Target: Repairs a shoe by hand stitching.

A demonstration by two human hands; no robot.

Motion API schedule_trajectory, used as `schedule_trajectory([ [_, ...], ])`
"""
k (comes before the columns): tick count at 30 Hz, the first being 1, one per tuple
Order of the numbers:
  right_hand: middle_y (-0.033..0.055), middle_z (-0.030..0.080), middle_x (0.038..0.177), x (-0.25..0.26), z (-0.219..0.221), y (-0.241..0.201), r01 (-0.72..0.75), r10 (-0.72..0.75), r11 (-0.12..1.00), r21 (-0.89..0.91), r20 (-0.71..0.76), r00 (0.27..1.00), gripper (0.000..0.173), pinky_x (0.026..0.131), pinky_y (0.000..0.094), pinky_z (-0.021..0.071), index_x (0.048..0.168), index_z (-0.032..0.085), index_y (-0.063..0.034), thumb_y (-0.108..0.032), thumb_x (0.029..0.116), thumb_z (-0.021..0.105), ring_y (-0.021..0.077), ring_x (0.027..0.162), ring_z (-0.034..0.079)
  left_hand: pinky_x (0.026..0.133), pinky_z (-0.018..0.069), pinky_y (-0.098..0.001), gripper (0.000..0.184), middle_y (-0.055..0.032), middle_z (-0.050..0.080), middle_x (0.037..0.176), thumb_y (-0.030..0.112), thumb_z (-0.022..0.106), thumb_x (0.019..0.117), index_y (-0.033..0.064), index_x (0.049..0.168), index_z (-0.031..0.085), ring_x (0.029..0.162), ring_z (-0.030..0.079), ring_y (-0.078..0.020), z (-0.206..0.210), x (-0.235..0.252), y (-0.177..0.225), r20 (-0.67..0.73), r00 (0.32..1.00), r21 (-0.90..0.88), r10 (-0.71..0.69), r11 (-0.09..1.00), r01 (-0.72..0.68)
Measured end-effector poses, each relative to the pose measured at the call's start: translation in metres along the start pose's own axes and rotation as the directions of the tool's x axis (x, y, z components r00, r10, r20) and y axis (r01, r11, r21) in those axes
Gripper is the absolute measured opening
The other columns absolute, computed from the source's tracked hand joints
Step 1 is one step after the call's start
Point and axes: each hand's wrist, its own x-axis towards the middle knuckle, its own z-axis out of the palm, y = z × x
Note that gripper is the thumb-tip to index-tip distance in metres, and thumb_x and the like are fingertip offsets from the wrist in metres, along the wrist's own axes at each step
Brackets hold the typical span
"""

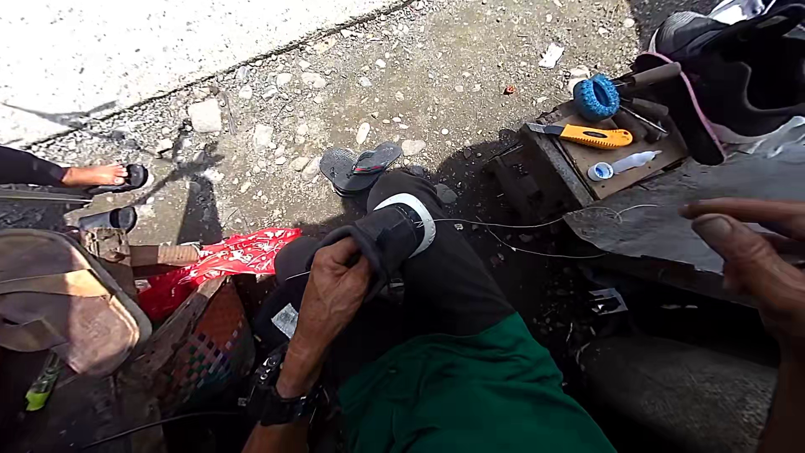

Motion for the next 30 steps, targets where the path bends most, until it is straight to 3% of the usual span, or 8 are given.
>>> schedule_trajectory([
  [1,-0.0087,0.072,0.102,0.001,0.041,-0.002,0.081,-0.088,0.982,0.169,0.035,0.995,0.027,0.055,0.0085,0.0483,0.113,0.073,-0.0096,-0.032,0.1016,0.063,-0.0107,0.065,0.057,0.07,0.0563,-0.0164,0.015,0.0083,0.07,0.08,0.003,0.06,0.0942,0.0105,0.089,0.073,0.074,0.066,0.0023,0.001,0.0,0.0,0.0,1.0,0.016,0.007,1.0,-0.007],
  [3,-0.0005,0.073,0.116,0.007,0.116,-0.015,0.146,-0.209,0.902,0.407,0.114,0.971,0.029,0.064,0.0131,0.0533,0.118,0.072,-0.0051,-0.027,0.1007,0.066,-0.0051,0.077,0.063,0.071,0.0564,-0.0163,0.014,0.0085,0.071,0.079,0.004,0.061,0.0932,0.0107,0.088,0.073,0.075,0.066,0.0029,0.002,0.0,0.0,-0.002,1.0,0.048,0.018,0.999,-0.018],
  [5,0.0098,0.071,0.123,0.013,0.171,-0.026,0.177,-0.274,0.868,0.465,0.15,0.95,0.035,0.074,0.0205,0.0555,0.122,0.069,-0.0007,-0.026,0.0987,0.069,0.0033,0.087,0.066,0.07,0.0561,-0.0164,0.015,0.0086,0.07,0.079,0.004,0.061,0.0929,0.0112,0.086,0.073,0.075,0.066,0.0031,0.002,0.0,0.0,-0.005,1.0,0.062,0.027,0.998,-0.027],
  [7,0.0073,0.071,0.115,0.016,0.195,-0.034,0.167,-0.267,0.901,0.401,0.208,0.941,0.04,0.079,0.0274,0.0587,0.123,0.067,-0.0045,-0.035,0.0981,0.069,0.0077,0.092,0.068,0.07,0.056,-0.0163,0.016,0.0088,0.07,0.078,0.004,0.061,0.0927,0.0117,0.085,0.073,0.075,0.066,0.0031,0.002,-0.001,0.0,-0.013,0.999,0.065,0.03,0.997,-0.029],
  [12,-0.0055,0.061,0.071,0.019,0.192,-0.046,0.089,-0.206,0.895,0.438,0.227,0.952,0.021,0.056,0.0133,0.0417,0.097,0.072,-0.005,-0.025,0.0992,0.067,-0.0041,0.061,0.05,0.068,0.0546,-0.0156,0.014,0.0108,0.069,0.076,0.009,0.064,0.0929,0.014,0.083,0.073,0.071,0.064,0.0045,0.001,-0.002,-0.002,-0.044,0.999,0.093,-0.004,0.996,0.008],
  [18,-0.0065,0.064,0.075,0.016,0.191,-0.045,-0.019,-0.151,0.813,0.581,0.243,0.958,0.016,0.058,0.0121,0.0423,0.103,0.075,-0.002,-0.014,0.0996,0.065,-0.0052,0.063,0.051,0.065,0.0539,-0.0151,0.012,0.0116,0.068,0.073,0.013,0.066,0.0917,0.0149,0.082,0.073,0.069,0.063,0.0054,0.005,-0.002,-0.003,-0.079,0.997,0.12,-0.017,0.992,0.027],
  [24,-0.008,0.064,0.075,0.021,0.184,-0.045,-0.376,-0.056,0.633,0.677,0.524,0.85,0.021,0.047,0.0135,0.0391,0.111,0.074,-0.0031,-0.019,0.1003,0.065,-0.0044,0.053,0.046,0.066,0.0535,-0.0143,0.014,0.0121,0.068,0.073,0.011,0.065,0.0925,0.0146,0.082,0.072,0.07,0.063,0.0064,0.009,-0.002,-0.002,-0.119,0.993,0.126,-0.013,0.992,0.028],
  [30,-0.0049,0.069,0.08,0.015,0.199,-0.042,-0.291,-0.057,0.614,0.734,0.409,0.911,0.017,0.048,0.0137,0.0418,0.107,0.075,-0.0016,-0.013,0.1011,0.063,-0.0043,0.053,0.048,0.06,0.0464,-0.0132,0.019,0.0132,0.058,0.066,0.011,0.062,0.0914,0.0147,0.073,0.066,0.063,0.055,0.0087,0.011,-0.003,-0.004,-0.174,0.985,0.249,0.004,0.968,0.04],
])
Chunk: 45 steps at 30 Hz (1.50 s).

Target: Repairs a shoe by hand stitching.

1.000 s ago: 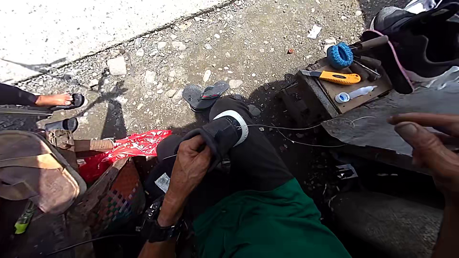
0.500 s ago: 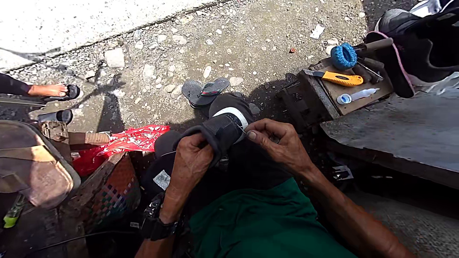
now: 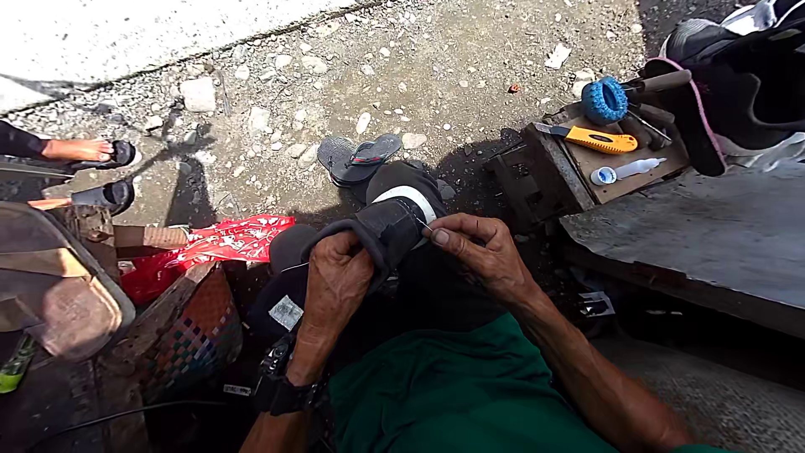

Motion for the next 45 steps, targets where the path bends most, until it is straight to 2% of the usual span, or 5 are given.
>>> schedule_trajectory([
  [14,-0.004,0.068,0.075,0.001,0.014,0.022,0.15,-0.163,0.978,-0.147,-0.084,0.983,0.012,0.051,0.0142,0.0441,0.095,0.076,-0.0017,-0.009,0.0969,0.066,-0.0039,0.054,0.051,0.079,0.0485,-0.0619,0.021,-0.0298,0.065,0.08,0.008,0.064,0.0885,-0.0117,0.083,0.064,0.083,0.067,-0.0461,0.018,-0.001,-0.004,-0.14,0.99,0.488,-0.009,0.869,0.076],
  [19,-0.0092,0.061,0.07,0.022,0.003,-0.003,0.093,-0.083,0.967,-0.237,0.052,0.995,0.014,0.054,0.013,0.0404,0.094,0.075,-0.0066,-0.016,0.0985,0.066,-0.0056,0.057,0.048,0.073,0.0539,-0.0216,0.013,0.0095,0.067,0.081,0.017,0.06,0.0974,0.0141,0.092,0.071,0.077,0.063,0.0017,-0.032,0.012,0.008,0.31,0.939,0.084,-0.152,0.988,0.132],
  [23,-0.0068,0.058,0.068,0.04,-0.019,-0.015,0.095,-0.039,0.906,-0.412,0.142,0.989,0.013,0.053,0.0192,0.0421,0.099,0.07,-0.0102,-0.023,0.0964,0.07,0.0011,0.056,0.049,0.093,0.0569,-0.0271,0.035,-0.0001,0.073,0.11,0.025,0.072,0.0919,0.0083,0.122,0.066,0.103,0.069,-0.0093,-0.045,0.021,0.015,0.537,0.841,-0.317,-0.058,0.911,0.265],
  [29,-0.0001,0.071,0.105,0.024,-0.061,-0.033,0.173,-0.091,0.741,-0.649,0.159,0.983,0.045,0.073,0.0249,0.0571,0.147,0.054,-0.0119,-0.021,0.1029,0.056,0.006,0.08,0.065,0.085,0.0603,-0.0265,0.025,-0.003,0.076,0.097,0.012,0.08,0.0838,0.0064,0.107,0.072,0.091,0.072,-0.0102,-0.02,0.02,0.017,0.375,0.925,-0.486,-0.07,0.834,0.26],
  [45,0.0018,0.07,0.085,0.019,-0.009,0.002,0.409,-0.424,0.633,-0.657,0.148,0.893,0.024,0.062,0.0246,0.0523,0.111,0.079,-0.0098,-0.022,0.1021,0.061,0.0068,0.073,0.063,0.083,0.0604,-0.0252,0.021,0.0003,0.076,0.096,0.006,0.074,0.0851,0.0099,0.105,0.073,0.089,0.072,-0.008,-0.013,0.021,0.007,0.318,0.948,-0.532,0.021,0.831,0.16],
])
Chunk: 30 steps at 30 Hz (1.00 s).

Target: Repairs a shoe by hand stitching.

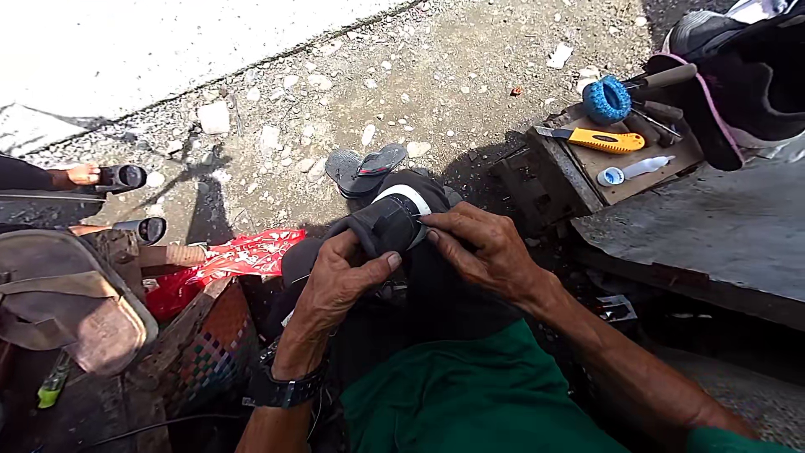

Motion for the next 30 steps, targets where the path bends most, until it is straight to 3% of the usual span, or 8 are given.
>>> schedule_trajectory([
  [7,0.0011,0.07,0.085,0.002,-0.001,0.0,-0.006,0.006,1.0,-0.015,0.0,1.0,0.022,0.061,0.0232,0.0516,0.109,0.079,-0.01,-0.02,0.101,0.061,0.0057,0.071,0.062,0.082,0.0607,-0.025,0.02,0.0006,0.076,0.094,0.004,0.074,0.0842,0.0099,0.103,0.073,0.088,0.072,-0.008,0.002,0.0,-0.002,-0.016,1.0,0.001,0.013,1.0,-0.013],
  [11,0.0012,0.073,0.084,0.007,-0.004,-0.004,0.046,-0.044,0.989,-0.14,0.016,0.999,0.021,0.058,0.0265,0.0526,0.107,0.079,-0.0104,-0.018,0.0989,0.061,0.0082,0.068,0.065,0.081,0.0605,-0.0247,0.02,0.0008,0.076,0.094,0.003,0.073,0.084,0.01,0.103,0.074,0.087,0.072,-0.0076,0.004,0.001,-0.003,-0.03,0.999,-0.002,0.024,1.0,-0.024],
  [18,0.0002,0.063,0.068,0.035,-0.029,-0.01,0.175,-0.103,0.934,-0.31,0.237,0.966,0.022,0.046,0.034,0.0424,0.098,0.078,-0.0132,-0.021,0.0966,0.057,0.0144,0.056,0.059,0.08,0.0602,-0.0247,0.017,0.0006,0.076,0.091,0.004,0.073,0.0827,0.0092,0.099,0.074,0.085,0.072,-0.0073,0.012,0.006,-0.009,-0.065,0.996,0.008,0.054,0.999,-0.054],
  [23,0.0052,0.066,0.071,0.055,-0.038,-0.01,0.188,-0.064,0.948,-0.256,0.425,0.903,0.021,0.053,0.0439,0.0483,0.097,0.074,-0.0117,-0.021,0.0966,0.055,0.0227,0.064,0.066,0.075,0.0604,-0.0256,0.016,-0.0004,0.075,0.087,0.003,0.073,0.0793,0.0074,0.095,0.074,0.081,0.071,-0.0082,0.015,0.006,-0.017,-0.096,0.991,0.003,0.095,0.995,-0.096],
  [27,0.0114,0.066,0.073,0.078,-0.046,-0.019,0.174,-0.019,0.957,-0.233,0.548,0.836,0.017,0.057,0.0522,0.05,0.096,0.072,-0.0069,-0.018,0.0946,0.06,0.0307,0.069,0.068,0.069,0.0599,-0.0241,0.015,0.0001,0.074,0.081,0.008,0.078,0.0739,0.012,0.088,0.076,0.074,0.071,-0.0073,0.014,0.008,-0.025,-0.155,0.984,0.01,0.092,0.996,-0.091],
  [30,0.0165,0.068,0.082,0.09,-0.046,-0.027,0.126,0.074,0.96,-0.249,0.663,0.745,0.018,0.066,0.059,0.0507,0.101,0.071,-0.0039,-0.018,0.0967,0.06,0.037,0.081,0.069,0.071,0.0604,-0.0239,0.022,0.0039,0.075,0.08,-0.002,0.074,0.0715,0.012,0.088,0.076,0.074,0.071,-0.0043,0.012,0.006,-0.02,-0.171,0.985,0.044,0.029,0.999,-0.022],
])
